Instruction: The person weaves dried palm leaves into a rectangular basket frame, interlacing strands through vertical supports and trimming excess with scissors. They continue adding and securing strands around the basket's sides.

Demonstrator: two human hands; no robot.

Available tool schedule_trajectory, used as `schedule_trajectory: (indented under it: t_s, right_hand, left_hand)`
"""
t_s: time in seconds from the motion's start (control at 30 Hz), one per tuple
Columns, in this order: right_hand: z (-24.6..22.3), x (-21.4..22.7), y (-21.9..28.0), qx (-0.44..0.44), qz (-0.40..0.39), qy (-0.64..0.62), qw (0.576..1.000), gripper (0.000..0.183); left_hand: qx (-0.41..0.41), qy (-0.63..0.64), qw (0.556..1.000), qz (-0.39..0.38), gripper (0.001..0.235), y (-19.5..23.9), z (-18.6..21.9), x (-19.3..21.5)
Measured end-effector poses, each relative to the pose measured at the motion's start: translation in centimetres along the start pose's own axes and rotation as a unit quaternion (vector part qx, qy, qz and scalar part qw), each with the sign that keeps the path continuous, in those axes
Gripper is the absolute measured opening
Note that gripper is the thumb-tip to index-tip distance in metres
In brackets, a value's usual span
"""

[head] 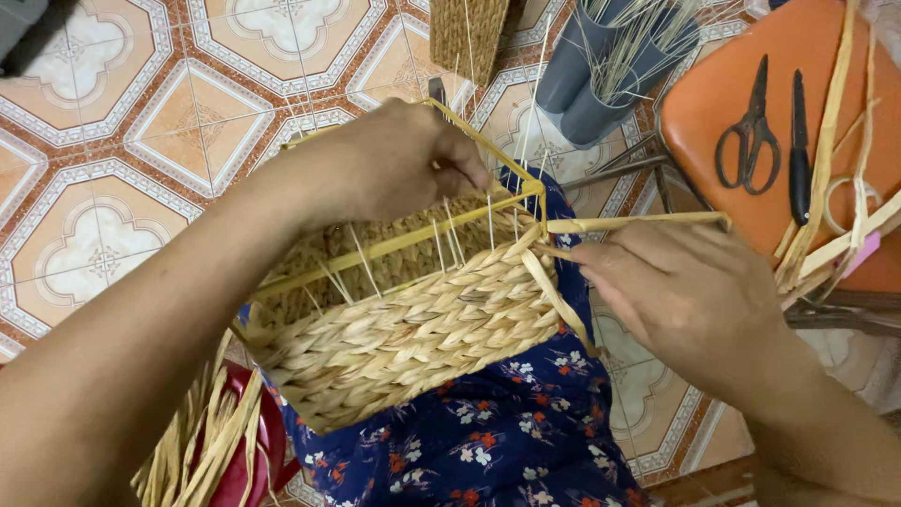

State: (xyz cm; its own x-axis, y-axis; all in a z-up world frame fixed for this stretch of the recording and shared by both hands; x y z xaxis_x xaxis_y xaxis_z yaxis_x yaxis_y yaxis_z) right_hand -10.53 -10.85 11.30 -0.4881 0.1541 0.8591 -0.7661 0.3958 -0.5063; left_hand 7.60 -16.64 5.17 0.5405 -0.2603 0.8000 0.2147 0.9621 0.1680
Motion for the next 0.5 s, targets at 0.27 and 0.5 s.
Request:
schedule_trajectory:
  t_s: [0.27,0.5]
  right_hand:
    - [2.2,-1.2,0.7,-0.096,-0.007,-0.138,0.986,0.029]
    - [2.1,-3.6,1.3,-0.085,-0.090,-0.130,0.984,0.041]
  left_hand:
    - [0.026,0.198,0.948,-0.247,0.047,-3.0,-0.1,-7.8]
    - [0.044,0.338,0.890,-0.301,0.045,-3.0,-1.7,-10.7]
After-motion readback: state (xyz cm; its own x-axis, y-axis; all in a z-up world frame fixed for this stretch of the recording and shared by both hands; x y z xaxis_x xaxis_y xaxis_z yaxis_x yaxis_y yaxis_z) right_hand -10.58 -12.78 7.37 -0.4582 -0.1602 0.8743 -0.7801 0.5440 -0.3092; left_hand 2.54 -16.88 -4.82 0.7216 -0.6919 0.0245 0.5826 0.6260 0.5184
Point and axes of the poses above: each hand's wrist, its own y-axis away from the middle knuckle, its own x-axis out of the back of the hand, z = x × y, the point moved 9 cm from there along -y, towards the middle knuckle, and after that the axes turned 11 degrees about z, right-handed, at the moved point
